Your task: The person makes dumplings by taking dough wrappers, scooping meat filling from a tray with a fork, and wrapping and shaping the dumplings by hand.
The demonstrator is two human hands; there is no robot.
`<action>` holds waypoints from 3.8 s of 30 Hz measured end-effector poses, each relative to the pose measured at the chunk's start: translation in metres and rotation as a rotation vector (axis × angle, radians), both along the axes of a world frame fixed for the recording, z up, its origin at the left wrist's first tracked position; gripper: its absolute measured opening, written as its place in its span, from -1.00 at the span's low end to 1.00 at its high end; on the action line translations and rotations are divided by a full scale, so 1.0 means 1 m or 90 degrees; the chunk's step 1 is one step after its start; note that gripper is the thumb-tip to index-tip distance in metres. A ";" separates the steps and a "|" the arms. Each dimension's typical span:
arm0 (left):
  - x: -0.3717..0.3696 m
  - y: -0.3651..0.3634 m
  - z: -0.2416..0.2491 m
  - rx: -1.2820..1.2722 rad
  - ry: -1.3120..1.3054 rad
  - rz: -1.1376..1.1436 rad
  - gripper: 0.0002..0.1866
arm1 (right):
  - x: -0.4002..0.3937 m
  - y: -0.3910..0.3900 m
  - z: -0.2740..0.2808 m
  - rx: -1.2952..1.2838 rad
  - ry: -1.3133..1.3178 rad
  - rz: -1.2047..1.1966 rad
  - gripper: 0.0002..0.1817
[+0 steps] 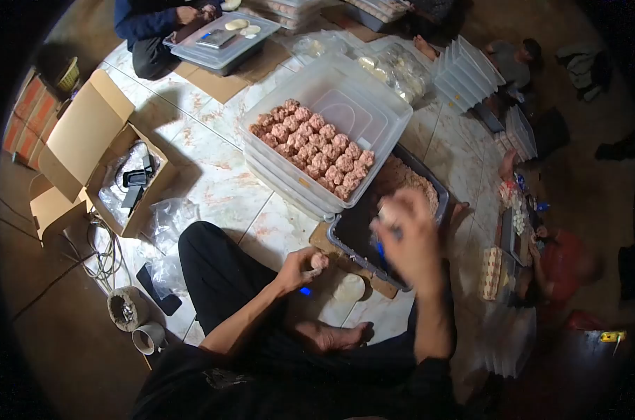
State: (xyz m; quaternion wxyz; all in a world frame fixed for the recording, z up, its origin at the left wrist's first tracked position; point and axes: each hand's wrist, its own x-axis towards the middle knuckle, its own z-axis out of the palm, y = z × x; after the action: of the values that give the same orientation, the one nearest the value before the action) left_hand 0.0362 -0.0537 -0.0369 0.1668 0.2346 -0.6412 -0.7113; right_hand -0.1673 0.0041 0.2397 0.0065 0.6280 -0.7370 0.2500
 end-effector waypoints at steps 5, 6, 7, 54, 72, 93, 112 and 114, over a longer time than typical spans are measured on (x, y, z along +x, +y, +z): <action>0.003 0.007 -0.023 -0.495 -0.251 -0.152 -0.22 | -0.080 -0.113 0.020 0.169 0.000 0.081 -0.69; 0.006 0.011 -0.027 -0.536 -0.241 -0.115 -0.20 | -0.101 -0.140 0.003 0.151 0.048 0.136 -0.73; 0.009 0.015 -0.028 -0.577 -0.229 -0.077 -0.17 | -0.123 -0.164 -0.024 0.157 0.079 0.157 -0.73; 0.007 -0.023 -0.017 0.138 0.049 0.483 -0.78 | 0.041 -0.032 -0.037 0.053 -0.118 0.199 -0.76; 0.005 -0.026 -0.023 0.131 0.004 0.464 -0.75 | -0.144 -0.215 -0.055 0.409 0.111 0.002 -0.12; 0.011 -0.014 -0.016 0.065 -0.014 0.392 -0.72 | 0.038 0.158 -0.258 0.226 -0.239 -0.258 -0.87; -0.014 0.021 0.043 0.535 -0.064 0.003 -0.70 | -0.136 0.053 -0.301 0.371 -0.102 -0.342 -0.55; 0.002 0.008 0.021 0.522 -0.033 0.029 -0.64 | -0.140 0.045 -0.291 0.397 -0.146 -0.284 -0.62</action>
State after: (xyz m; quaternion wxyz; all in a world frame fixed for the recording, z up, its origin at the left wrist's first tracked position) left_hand 0.0381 -0.0455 -0.0164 0.0590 0.3133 -0.3035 -0.8979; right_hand -0.3073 0.0493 -0.0512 -0.2126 0.3923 -0.8917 0.0757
